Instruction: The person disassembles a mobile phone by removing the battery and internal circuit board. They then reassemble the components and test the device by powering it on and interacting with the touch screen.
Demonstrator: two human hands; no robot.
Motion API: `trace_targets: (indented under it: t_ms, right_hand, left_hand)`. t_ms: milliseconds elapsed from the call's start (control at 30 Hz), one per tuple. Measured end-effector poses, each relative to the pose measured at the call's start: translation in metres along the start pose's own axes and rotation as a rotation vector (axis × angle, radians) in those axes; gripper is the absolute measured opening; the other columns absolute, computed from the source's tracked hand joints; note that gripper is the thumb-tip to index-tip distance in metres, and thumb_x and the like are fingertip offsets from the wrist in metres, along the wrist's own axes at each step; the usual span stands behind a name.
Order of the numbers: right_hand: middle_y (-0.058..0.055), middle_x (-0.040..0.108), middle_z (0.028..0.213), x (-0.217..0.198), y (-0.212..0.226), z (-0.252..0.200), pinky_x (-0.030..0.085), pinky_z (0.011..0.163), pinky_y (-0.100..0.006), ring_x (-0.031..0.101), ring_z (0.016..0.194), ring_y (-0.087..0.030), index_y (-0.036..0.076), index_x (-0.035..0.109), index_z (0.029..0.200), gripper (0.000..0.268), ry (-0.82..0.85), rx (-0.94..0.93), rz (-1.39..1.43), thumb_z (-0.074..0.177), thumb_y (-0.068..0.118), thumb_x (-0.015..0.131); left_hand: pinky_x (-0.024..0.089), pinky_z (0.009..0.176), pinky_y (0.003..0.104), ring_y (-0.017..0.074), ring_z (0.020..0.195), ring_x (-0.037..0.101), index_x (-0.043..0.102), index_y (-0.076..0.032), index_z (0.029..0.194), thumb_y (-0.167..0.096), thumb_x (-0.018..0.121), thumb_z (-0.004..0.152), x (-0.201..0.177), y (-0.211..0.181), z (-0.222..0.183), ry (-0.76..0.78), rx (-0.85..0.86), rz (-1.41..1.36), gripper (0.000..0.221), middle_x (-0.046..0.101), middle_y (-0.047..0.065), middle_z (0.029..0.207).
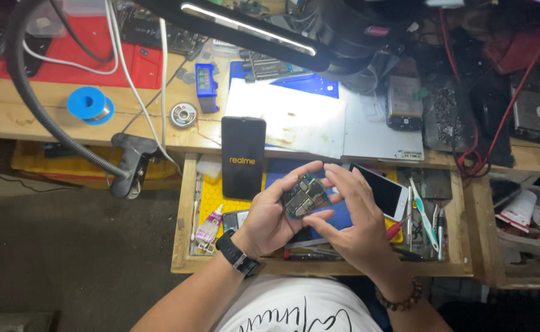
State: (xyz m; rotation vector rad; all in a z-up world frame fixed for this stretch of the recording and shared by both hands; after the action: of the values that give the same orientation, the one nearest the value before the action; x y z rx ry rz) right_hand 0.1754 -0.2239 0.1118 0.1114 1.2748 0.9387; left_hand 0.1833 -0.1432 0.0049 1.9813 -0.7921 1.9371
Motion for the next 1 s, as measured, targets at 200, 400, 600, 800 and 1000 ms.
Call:
trace_targets:
  t_ms: [200, 400, 600, 800, 1000]
  right_hand:
    - [-0.020, 0.057, 0.131, 0.003, 0.017, 0.003, 0.041, 0.109, -0.051, 0.054, 0.125, -0.036, -0.005, 0.052, 0.134, 0.088, -0.132, -0.121, -0.272, 0.067, 0.036, 0.092]
    - [-0.017, 0.061, 0.128, 0.008, 0.011, 0.011, 0.039, 0.111, -0.053, 0.056, 0.125, -0.035, -0.001, 0.055, 0.131, 0.081, -0.116, -0.077, -0.262, 0.067, 0.033, 0.092]
    - [-0.014, 0.064, 0.122, 0.010, 0.001, 0.020, 0.041, 0.110, -0.049, 0.058, 0.121, -0.033, 0.001, 0.058, 0.126, 0.074, -0.066, -0.003, -0.120, 0.065, 0.027, 0.093]
    - [-0.013, 0.065, 0.123, 0.011, -0.020, 0.024, 0.054, 0.096, -0.038, 0.066, 0.109, -0.026, 0.002, 0.060, 0.126, 0.072, 0.039, 0.209, 0.143, 0.063, 0.017, 0.092]
    - [-0.016, 0.064, 0.134, -0.013, -0.030, 0.050, 0.053, 0.104, -0.039, 0.064, 0.125, -0.028, 0.001, 0.060, 0.127, 0.063, -0.078, 0.049, 0.096, 0.072, 0.013, 0.088]
  left_hand:
    - [0.054, 0.107, 0.047, 0.0279, 0.123, 0.062, 0.040, -0.001, 0.156, -0.020, 0.035, 0.113, -0.003, -0.003, 0.014, 0.038, 0.016, -0.085, 0.048, 0.058, 0.019, 0.140]
    - [0.055, 0.105, 0.046, 0.0262, 0.121, 0.064, 0.042, -0.004, 0.153, -0.022, 0.034, 0.110, -0.013, -0.009, 0.016, -0.045, 0.041, -0.099, 0.048, 0.059, 0.018, 0.137]
    - [0.055, 0.106, 0.044, 0.0282, 0.121, 0.064, 0.041, -0.003, 0.154, -0.022, 0.033, 0.111, -0.014, -0.012, 0.013, -0.039, 0.073, -0.114, 0.048, 0.058, 0.021, 0.138]
    - [0.060, 0.095, 0.040, 0.0295, 0.113, 0.069, 0.046, -0.003, 0.149, -0.031, 0.030, 0.110, -0.025, -0.011, 0.012, -0.159, 0.064, -0.017, 0.050, 0.064, 0.020, 0.130]
    - [0.065, 0.090, 0.035, 0.0230, 0.111, 0.070, 0.052, -0.002, 0.141, -0.007, 0.055, 0.103, -0.046, -0.001, 0.004, -0.337, -0.003, 0.271, 0.039, 0.064, 0.015, 0.125]
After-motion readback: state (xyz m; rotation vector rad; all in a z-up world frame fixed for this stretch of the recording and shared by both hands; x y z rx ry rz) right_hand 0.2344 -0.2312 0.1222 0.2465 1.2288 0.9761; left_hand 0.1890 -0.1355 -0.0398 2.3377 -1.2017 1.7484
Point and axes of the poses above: each hand's wrist, its own z-axis towards the middle knuckle, its own x-axis out of the palm, y = z × x, the point moved 10 cm from there along z, towards the middle knuckle
